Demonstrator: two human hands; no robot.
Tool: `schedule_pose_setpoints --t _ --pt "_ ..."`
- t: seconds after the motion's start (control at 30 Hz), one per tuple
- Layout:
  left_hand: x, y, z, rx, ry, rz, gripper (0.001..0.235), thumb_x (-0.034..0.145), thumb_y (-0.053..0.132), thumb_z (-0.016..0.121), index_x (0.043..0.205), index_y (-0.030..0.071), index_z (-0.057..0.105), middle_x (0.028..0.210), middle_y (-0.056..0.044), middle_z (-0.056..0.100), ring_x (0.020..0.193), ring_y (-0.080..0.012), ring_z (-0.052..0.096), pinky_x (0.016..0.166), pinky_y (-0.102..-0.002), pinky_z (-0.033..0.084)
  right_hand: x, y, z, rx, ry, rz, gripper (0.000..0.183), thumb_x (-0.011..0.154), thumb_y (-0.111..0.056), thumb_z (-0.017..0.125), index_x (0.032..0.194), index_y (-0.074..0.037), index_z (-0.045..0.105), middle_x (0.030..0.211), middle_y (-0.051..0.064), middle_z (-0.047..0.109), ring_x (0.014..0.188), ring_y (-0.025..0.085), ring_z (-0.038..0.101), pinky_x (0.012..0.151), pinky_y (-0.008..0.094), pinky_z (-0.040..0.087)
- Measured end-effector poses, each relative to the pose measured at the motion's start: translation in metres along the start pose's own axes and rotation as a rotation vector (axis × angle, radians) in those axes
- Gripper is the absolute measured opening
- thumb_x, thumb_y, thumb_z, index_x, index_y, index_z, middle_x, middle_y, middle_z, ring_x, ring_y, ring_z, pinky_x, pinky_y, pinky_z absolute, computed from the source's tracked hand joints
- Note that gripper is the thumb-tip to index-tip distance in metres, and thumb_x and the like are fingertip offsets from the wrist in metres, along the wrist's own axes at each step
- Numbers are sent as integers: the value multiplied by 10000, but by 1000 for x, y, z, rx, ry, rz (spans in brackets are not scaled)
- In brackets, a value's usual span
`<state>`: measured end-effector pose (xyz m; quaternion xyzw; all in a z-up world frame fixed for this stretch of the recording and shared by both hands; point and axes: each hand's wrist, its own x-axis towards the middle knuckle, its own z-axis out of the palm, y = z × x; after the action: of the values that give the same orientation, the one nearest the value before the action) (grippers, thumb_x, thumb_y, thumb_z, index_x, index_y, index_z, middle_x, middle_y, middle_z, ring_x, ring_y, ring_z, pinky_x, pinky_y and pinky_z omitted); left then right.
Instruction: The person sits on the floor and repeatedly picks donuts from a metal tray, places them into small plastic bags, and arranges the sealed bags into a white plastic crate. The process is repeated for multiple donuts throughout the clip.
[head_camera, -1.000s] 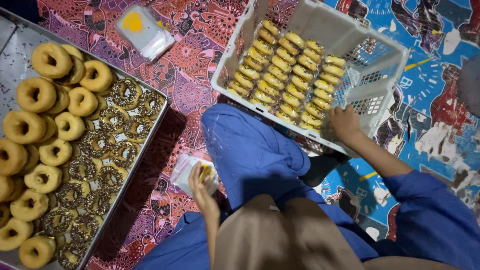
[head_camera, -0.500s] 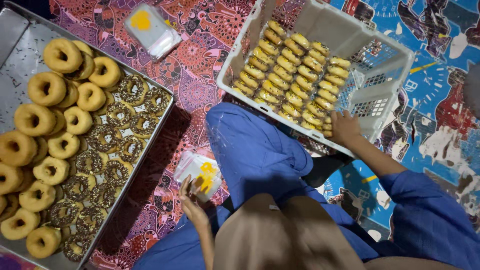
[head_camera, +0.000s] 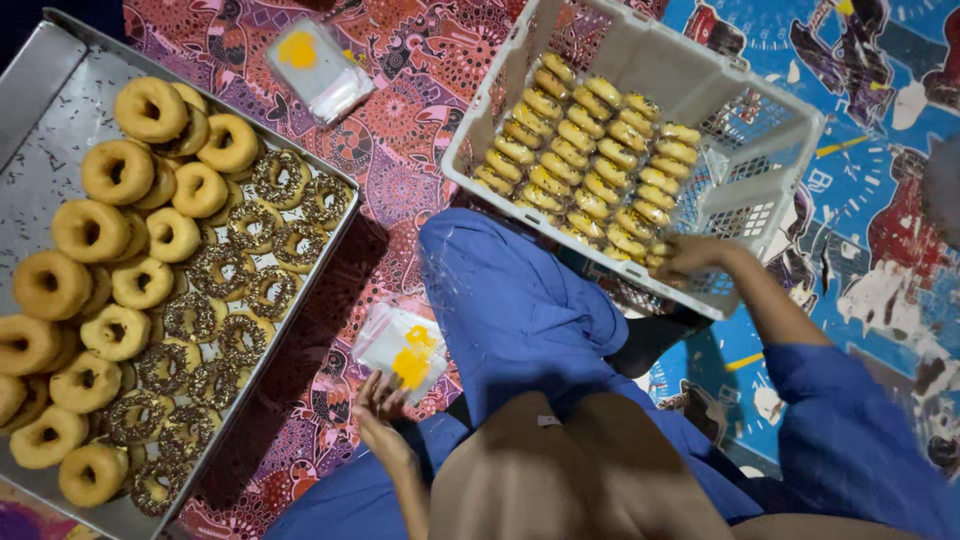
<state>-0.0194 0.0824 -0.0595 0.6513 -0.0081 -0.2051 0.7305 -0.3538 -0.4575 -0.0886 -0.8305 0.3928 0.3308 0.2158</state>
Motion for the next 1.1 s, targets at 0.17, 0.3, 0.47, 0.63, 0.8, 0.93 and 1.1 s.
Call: schedule_pose_setpoints --t 0.17,0.3,0.47,0.63,0.8,0.93,1.1 --pt "-3 5 -13 51 67 -2 851 1034 682 286 1360 -63 536 1248 -208 656 1056 -297 668 937 -429 563 18 16 -37 799 858 305 614 965 -505 551 1293 -9 705 1251 205 741 1154 322 707 1041 389 518" --pt "2 6 -8 38 63 4 852 1051 674 275 1366 -73 535 1204 -230 661 1050 -301 670 936 -440 565 54 -18 -11 1743 1037 80 639 1109 -575 387 1545 -119 488 1549 94 536 1367 231 522 1121 349 403" --pt "-1 3 2 27 50 3 838 1061 653 282 1357 -92 528 1172 -255 650 1050 -335 679 926 -464 570 73 -42 4 1909 745 -189 713 1021 -630 379 1570 -177 327 1543 113 476 1376 293 501 1159 467 440" --pt "5 -3 21 41 -31 -6 820 1070 626 259 1334 -101 531 1194 -236 668 1097 -324 683 982 -450 558 74 -39 -3 1952 667 -245 787 979 -699 345 1568 -178 317 1556 75 466 1369 250 534 1137 462 467" --pt "7 0 25 126 -72 34 819 1081 616 244 1352 -98 542 1194 -232 684 1112 -313 681 1016 -422 528 76 -25 -18 1971 798 -295 908 1011 -782 360 1538 -60 519 1464 145 624 1248 286 661 1102 451 550" --pt "3 -1 17 131 -31 15 812 1072 610 243 1342 -93 548 1198 -221 687 1104 -302 692 992 -401 543 90 -30 -37 2083 735 -351 895 937 -802 396 1493 -107 491 1410 124 606 1237 294 647 1097 490 558" --pt "7 -27 1 -55 36 15 722 1093 546 317 1331 -91 560 1188 -203 698 1078 -284 694 961 -380 539 85 -40 -38 2030 617 -396 870 921 -793 414 1497 -144 472 1436 106 597 1282 296 622 1111 506 538"
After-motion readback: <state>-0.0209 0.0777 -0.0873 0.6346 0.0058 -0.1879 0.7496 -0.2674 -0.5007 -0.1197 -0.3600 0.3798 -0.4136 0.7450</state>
